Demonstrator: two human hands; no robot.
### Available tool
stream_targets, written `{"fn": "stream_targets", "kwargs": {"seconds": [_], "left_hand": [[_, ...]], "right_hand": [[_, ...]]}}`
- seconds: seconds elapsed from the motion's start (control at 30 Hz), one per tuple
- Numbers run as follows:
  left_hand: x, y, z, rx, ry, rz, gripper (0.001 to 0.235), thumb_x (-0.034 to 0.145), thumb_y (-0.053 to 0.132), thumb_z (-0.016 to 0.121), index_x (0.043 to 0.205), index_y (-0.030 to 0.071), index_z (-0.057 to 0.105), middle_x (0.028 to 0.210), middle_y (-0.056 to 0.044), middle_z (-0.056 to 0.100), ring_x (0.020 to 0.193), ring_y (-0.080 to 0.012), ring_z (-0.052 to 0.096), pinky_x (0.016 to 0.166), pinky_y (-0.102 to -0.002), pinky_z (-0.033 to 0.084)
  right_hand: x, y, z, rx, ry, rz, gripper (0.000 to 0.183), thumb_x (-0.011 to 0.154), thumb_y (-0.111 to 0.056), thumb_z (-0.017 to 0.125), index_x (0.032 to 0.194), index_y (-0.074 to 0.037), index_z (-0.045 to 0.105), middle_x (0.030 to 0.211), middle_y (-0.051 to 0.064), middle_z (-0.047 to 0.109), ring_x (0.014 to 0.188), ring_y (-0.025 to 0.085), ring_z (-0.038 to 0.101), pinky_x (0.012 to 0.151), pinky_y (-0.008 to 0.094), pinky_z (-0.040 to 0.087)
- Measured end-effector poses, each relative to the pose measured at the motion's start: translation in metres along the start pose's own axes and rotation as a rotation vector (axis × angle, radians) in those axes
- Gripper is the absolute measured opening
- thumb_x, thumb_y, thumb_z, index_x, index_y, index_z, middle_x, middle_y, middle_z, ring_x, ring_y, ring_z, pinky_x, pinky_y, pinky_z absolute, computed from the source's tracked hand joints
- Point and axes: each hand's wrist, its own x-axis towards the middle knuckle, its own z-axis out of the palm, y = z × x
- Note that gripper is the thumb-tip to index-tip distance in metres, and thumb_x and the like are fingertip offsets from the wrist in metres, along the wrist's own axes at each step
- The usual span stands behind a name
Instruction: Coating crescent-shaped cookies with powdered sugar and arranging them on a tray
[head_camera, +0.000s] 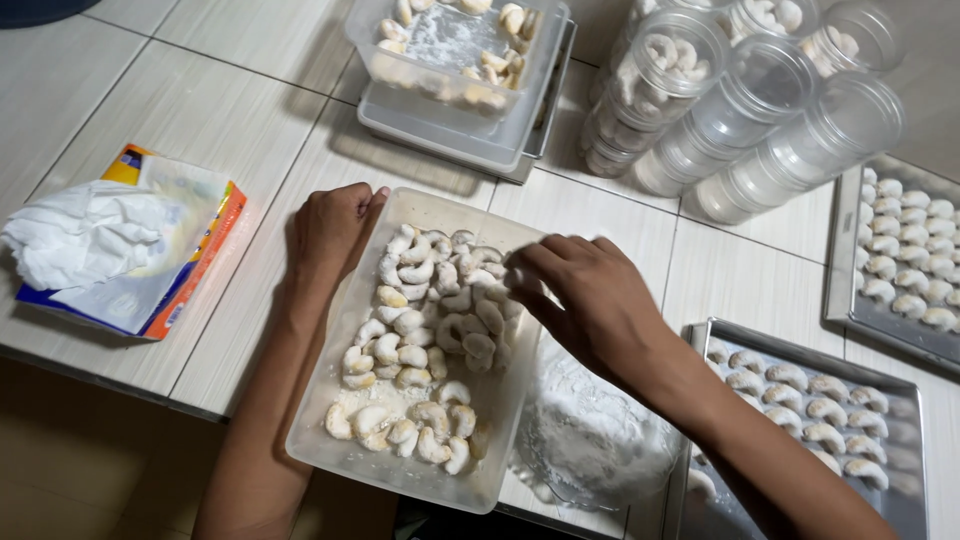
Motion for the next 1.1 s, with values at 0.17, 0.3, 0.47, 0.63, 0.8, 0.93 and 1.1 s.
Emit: {"fn": "stream_targets", "kwargs": {"seconds": [0.17,0.3,0.47,0.63,0.8,0.93,1.1], "left_hand": [[0.002,-0.01,0.008,0.035,-0.023,-0.034,0.053,0.104,0.05,0.06,0.066,0.015,0.046,0.059,-0.016,0.059,0.065,-0.0437,0.066,0.061,-0.047,0.052],[-0.001,-0.007,0.01,0.034,-0.025,-0.047,0.052,0.105,0.047,0.061,0.067,0.014,0.048,0.058,-0.014,0.058,0.063,-0.0415,0.066,0.063,-0.048,0.052],[0.002,-0.013,0.02,0.178,-0.034,-0.092,0.053,0.107,0.05,0.057,0.073,0.012,0.042,0.068,-0.02,0.042,0.069,-0.045,0.032,0.059,-0.052,0.036],[0.007,-0.028,0.028,0.183,-0.028,-0.068,0.029,0.097,0.025,0.054,0.074,0.014,0.041,0.07,-0.014,0.034,0.071,-0.0333,0.024,0.055,-0.05,0.032],[0.008,-0.033,0.031,0.166,-0.026,-0.058,0.021,0.094,0.019,0.052,0.075,0.014,0.042,0.069,-0.009,0.031,0.074,-0.0255,0.022,0.054,-0.048,0.031],[0.008,-0.036,0.032,0.173,-0.02,-0.043,0.017,0.088,0.01,0.048,0.074,0.013,0.038,0.07,-0.008,0.028,0.075,-0.0231,0.02,0.053,-0.047,0.027],[0.009,-0.038,0.033,0.176,-0.016,-0.017,0.017,0.088,0.007,0.047,0.073,0.013,0.04,0.065,-0.006,0.032,0.068,-0.0235,0.023,0.051,-0.046,0.027]], "right_hand": [[-0.056,0.0,-0.031,0.322,-0.213,0.194,0.012,0.092,-0.01,0.064,0.101,-0.008,0.071,0.096,0.015,0.074,0.088,0.038,0.075,0.078,0.046,0.059],[-0.098,0.021,0.005,0.415,-0.262,0.193,0.011,0.09,-0.009,0.064,0.098,-0.003,0.067,0.097,0.02,0.073,0.089,0.048,0.072,0.072,0.051,0.059],[-0.136,0.031,0.052,0.181,-0.289,0.176,0.005,0.095,-0.012,0.063,0.099,-0.011,0.065,0.088,0.006,0.062,0.074,0.029,0.061,0.058,0.044,0.044],[-0.149,0.027,0.053,0.27,-0.221,0.154,0.015,0.097,-0.01,0.058,0.109,-0.008,0.067,0.098,0.009,0.064,0.081,0.03,0.063,0.063,0.042,0.048],[-0.156,0.019,0.069,0.262,-0.127,0.092,0.011,0.092,-0.007,0.062,0.101,-0.011,0.067,0.095,0.008,0.062,0.076,0.029,0.06,0.06,0.043,0.046],[-0.154,0.01,0.077,0.108,-0.146,0.047,0.015,0.092,-0.005,0.064,0.107,-0.009,0.064,0.098,0.011,0.059,0.071,0.029,0.061,0.058,0.043,0.051],[-0.151,0.009,0.069,0.137,-0.157,0.039,0.016,0.093,0.0,0.063,0.107,-0.008,0.063,0.1,0.011,0.059,0.073,0.026,0.061,0.059,0.041,0.05]]}}
